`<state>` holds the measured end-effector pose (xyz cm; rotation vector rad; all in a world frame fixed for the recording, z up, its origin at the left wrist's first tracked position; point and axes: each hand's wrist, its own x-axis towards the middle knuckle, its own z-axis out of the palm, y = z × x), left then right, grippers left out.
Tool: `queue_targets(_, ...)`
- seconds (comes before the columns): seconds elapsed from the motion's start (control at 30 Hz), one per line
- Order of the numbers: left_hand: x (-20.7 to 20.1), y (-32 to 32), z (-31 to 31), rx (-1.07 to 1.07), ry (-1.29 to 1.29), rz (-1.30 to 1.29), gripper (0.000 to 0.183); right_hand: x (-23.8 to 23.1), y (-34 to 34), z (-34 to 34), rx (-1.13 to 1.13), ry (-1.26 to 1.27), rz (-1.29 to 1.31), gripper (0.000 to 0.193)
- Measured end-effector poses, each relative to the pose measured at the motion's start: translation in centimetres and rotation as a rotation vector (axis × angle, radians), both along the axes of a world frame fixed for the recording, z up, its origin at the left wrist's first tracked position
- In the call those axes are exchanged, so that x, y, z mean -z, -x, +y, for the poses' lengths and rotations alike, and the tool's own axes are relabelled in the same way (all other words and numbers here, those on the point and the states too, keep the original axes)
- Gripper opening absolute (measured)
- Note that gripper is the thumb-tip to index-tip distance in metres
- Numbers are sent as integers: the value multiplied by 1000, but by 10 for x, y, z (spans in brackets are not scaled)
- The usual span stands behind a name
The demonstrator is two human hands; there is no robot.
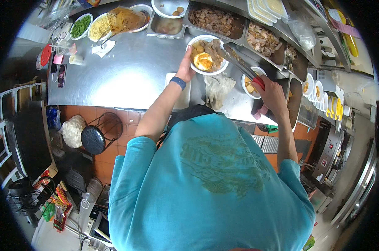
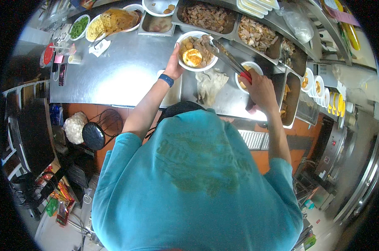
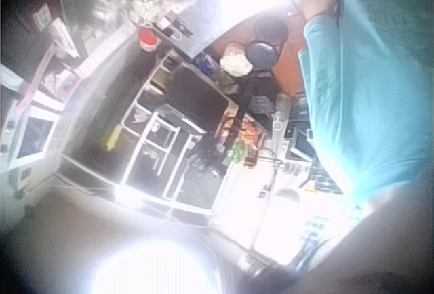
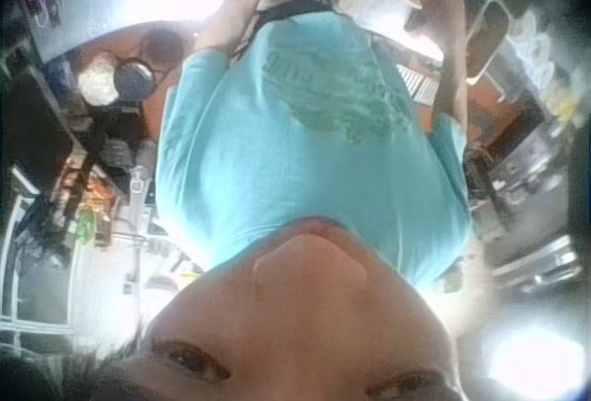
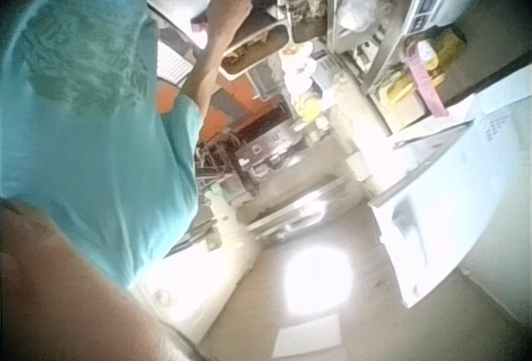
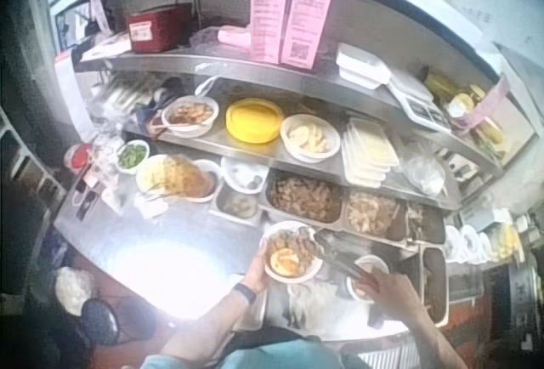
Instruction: The person assembles a food order by placing cooked items into a bowl using tongs, adds sauce from a pot with a ladle, tops with chopped greens, and packs the bowl into a plastic bag with a receipt. The person handles multiple bowls and containers on a stainless steel counter.
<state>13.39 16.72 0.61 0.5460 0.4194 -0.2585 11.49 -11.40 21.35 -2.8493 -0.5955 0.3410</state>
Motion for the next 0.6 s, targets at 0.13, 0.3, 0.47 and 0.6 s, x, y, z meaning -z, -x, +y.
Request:
queue_targets(0.13,0,3,-1,-5,7,-37,62,8,-1,11,90,13,-37,35)
queue_targets(0.3,-1,6,-2,11,-26,-22,63,14,2,21,47,-34,-71,32)
queue_targets(0.47,0,7,0,-12,-12,1,63,-11,8,8,253,-132,175,32)
queue_targets(0.6,-1,4,-1,-48,-6,7,62,-18,9,7,345,-154,236,35)
